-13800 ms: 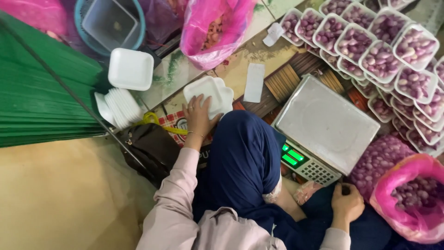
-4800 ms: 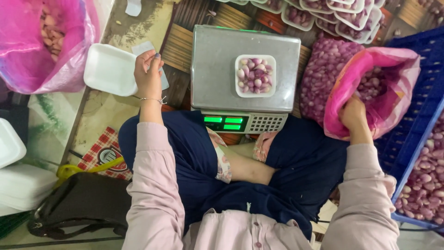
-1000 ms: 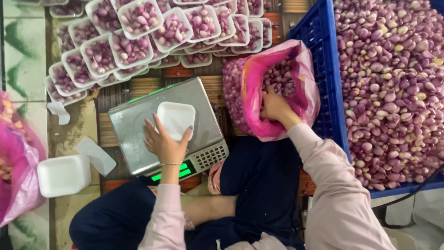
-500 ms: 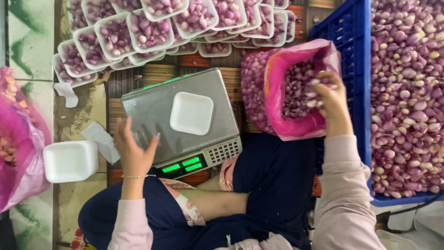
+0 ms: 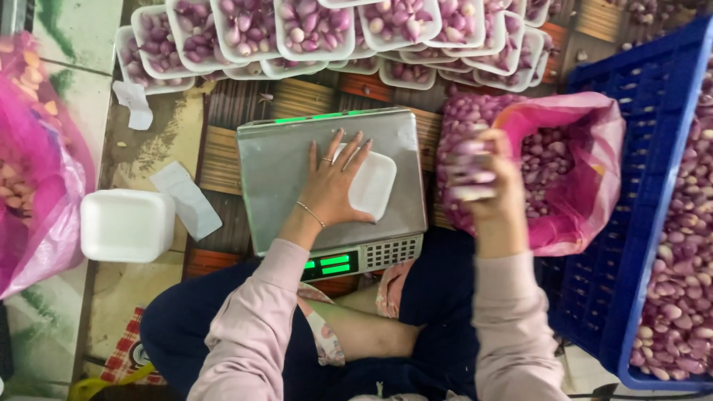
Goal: The person fills small white trays with shallots from a large pink bag, weighs them on a digital scale, and places them onto a large stack of prepared trays.
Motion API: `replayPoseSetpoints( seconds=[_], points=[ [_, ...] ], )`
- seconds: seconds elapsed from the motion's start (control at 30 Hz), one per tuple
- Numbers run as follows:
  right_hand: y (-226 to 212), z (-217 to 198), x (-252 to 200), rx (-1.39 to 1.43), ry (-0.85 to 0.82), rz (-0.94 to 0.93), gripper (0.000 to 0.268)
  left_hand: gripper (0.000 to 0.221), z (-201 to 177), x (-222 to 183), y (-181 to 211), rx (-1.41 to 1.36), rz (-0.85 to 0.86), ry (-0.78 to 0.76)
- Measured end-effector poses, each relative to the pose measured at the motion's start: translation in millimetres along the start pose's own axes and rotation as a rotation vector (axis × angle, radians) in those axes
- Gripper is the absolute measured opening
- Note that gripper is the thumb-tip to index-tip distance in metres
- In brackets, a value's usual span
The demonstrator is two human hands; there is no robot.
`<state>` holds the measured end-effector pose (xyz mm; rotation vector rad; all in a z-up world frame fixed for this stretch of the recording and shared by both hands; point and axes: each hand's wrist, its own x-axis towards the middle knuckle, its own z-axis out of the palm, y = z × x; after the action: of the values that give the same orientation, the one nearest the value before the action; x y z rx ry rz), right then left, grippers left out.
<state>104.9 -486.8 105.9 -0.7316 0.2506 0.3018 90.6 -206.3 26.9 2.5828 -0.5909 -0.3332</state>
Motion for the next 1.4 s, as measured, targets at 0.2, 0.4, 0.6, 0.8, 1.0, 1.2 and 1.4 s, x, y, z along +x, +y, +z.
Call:
replayPoseSetpoints(
  seconds=[0.2, 0.4, 0.6, 0.8, 1.0, 1.2, 1.4],
  points=[
    [128, 17, 40, -1.145, 0.071, -0.612, 0.036, 0.164, 20, -6, 3, -0.134, -0.064, 0.2],
    [147, 28, 29, -1.26, -0.114, -0.748, 0.016, 0.153, 53, -5, -8, -0.206, -0.067, 0.295],
    [144, 26, 32, -0.819, -0.019, -0.683, 0.026, 0.133, 41, -10, -10, -0.208, 0.0, 0.322],
    [147, 13, 52, -0.174, 0.422, -0.452, 0.041, 0.125, 45, -12, -15, -0.213, 0.025, 0.355],
    [130, 18, 52, 0.155, 0.533, -0.25, 0.032, 0.133, 37, -13, -12, -0.225, 0.017, 0.3],
    [122, 21, 40, 0.167, 0.493, -0.203, 0.027, 0.141, -4, -22, -16, -0.102, -0.146, 0.218],
    [120, 17, 39, 0.066, 0.456, -0.166, 0.026, 0.15, 7, -9, -37, -0.101, -0.212, 0.108]
  ],
)
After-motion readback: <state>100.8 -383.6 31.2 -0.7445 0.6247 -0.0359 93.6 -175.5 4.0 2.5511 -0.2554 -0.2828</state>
